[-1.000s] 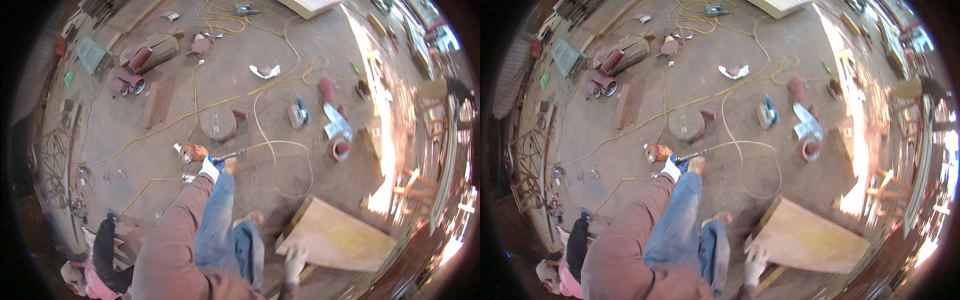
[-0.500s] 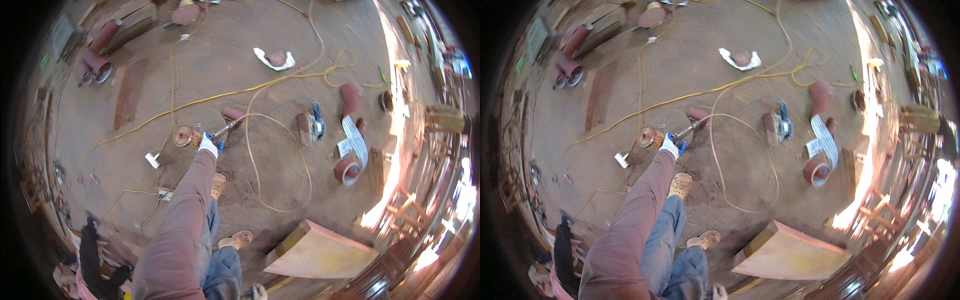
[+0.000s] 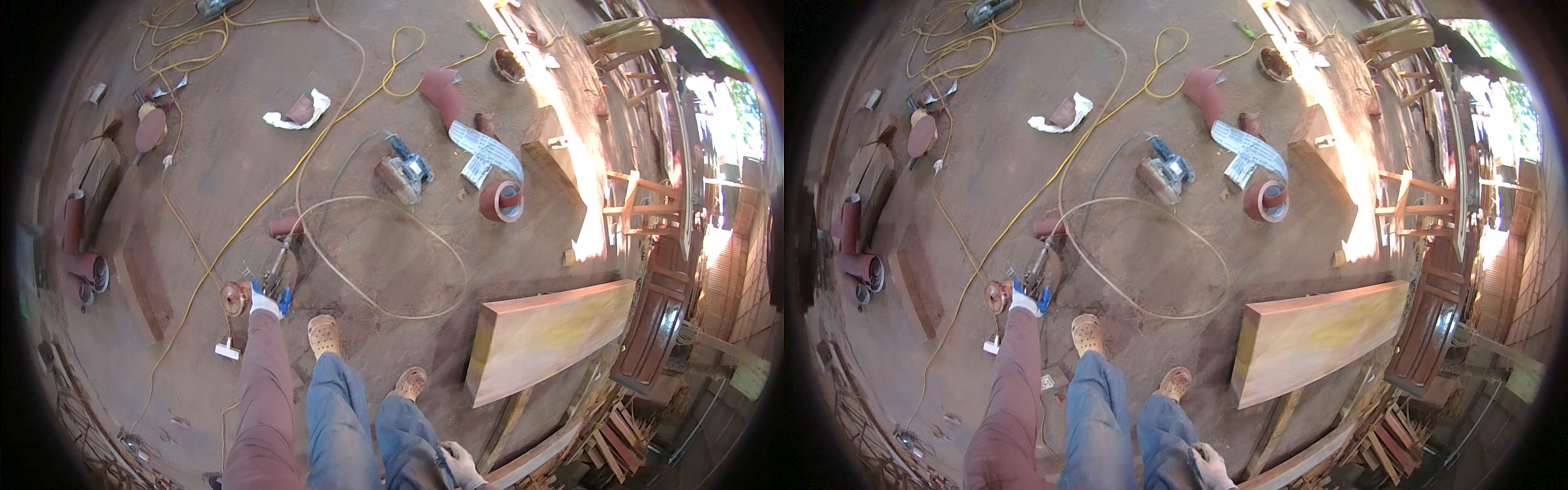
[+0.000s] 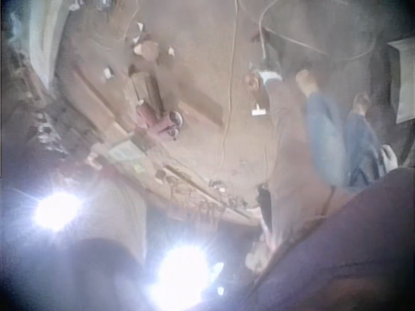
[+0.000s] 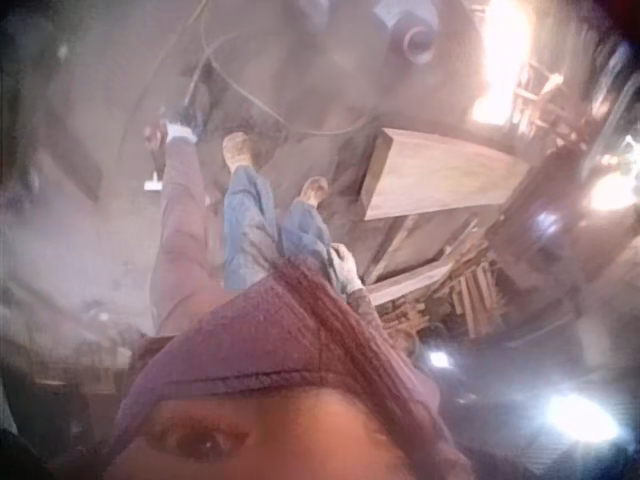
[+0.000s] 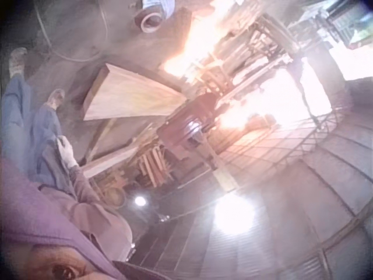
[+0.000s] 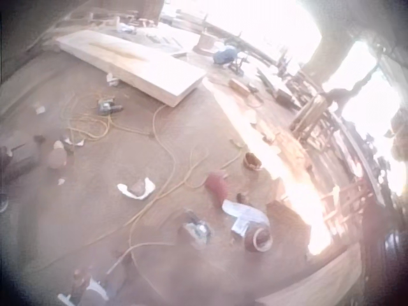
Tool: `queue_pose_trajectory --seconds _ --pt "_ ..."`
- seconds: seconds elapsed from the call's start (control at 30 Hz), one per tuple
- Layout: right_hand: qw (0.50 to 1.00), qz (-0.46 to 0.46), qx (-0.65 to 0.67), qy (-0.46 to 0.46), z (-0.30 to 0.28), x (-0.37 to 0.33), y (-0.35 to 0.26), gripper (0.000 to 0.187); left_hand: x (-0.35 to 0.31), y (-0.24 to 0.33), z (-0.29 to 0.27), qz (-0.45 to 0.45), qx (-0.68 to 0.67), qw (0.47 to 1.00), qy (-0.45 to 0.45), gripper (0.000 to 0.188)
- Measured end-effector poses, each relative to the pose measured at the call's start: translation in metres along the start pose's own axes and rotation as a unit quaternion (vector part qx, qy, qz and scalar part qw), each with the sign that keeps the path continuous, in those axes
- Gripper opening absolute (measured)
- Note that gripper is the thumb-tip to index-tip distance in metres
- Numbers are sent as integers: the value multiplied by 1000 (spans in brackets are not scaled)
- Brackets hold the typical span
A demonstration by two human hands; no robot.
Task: The person uses a spray gun to apply a yellow finish to a large wooden board, then refills the spray gun from a bottle. The person moves around the workshop while spraying and refilling.
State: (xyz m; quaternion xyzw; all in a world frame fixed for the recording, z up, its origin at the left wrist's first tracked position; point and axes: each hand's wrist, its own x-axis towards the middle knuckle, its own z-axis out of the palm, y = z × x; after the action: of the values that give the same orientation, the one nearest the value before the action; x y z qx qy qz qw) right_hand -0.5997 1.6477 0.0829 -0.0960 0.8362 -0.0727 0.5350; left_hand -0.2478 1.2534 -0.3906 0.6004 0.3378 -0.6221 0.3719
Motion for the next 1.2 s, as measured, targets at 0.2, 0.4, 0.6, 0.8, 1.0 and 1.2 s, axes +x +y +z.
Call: queue_pose_trajectory --seconds 0.2,0.4,0.6,0.8,1.0,1.2 --pt "996 4 85 10 21 -19 59 27 -88 -25 -5 -22 131 990 44 61" --pt "997 -14 57 57 -28 -85 6 27 -226 -58 -99 77 419 899 101 46" --pt "974 11 83 210 -51 -118 79 23 -340 -44 -168 14 567 824 22 27" --pt "974 74 112 181 -67 -149 56 21 -372 -10 -124 53 595 795 106 41" --pt "994 74 76 38 -108 -76 -49 23 -343 2 122 70 457 885 -50 17" --pt "991 -71 -41 107 -296 112 -202 27 -377 -57 394 185 412 886 -104 33"
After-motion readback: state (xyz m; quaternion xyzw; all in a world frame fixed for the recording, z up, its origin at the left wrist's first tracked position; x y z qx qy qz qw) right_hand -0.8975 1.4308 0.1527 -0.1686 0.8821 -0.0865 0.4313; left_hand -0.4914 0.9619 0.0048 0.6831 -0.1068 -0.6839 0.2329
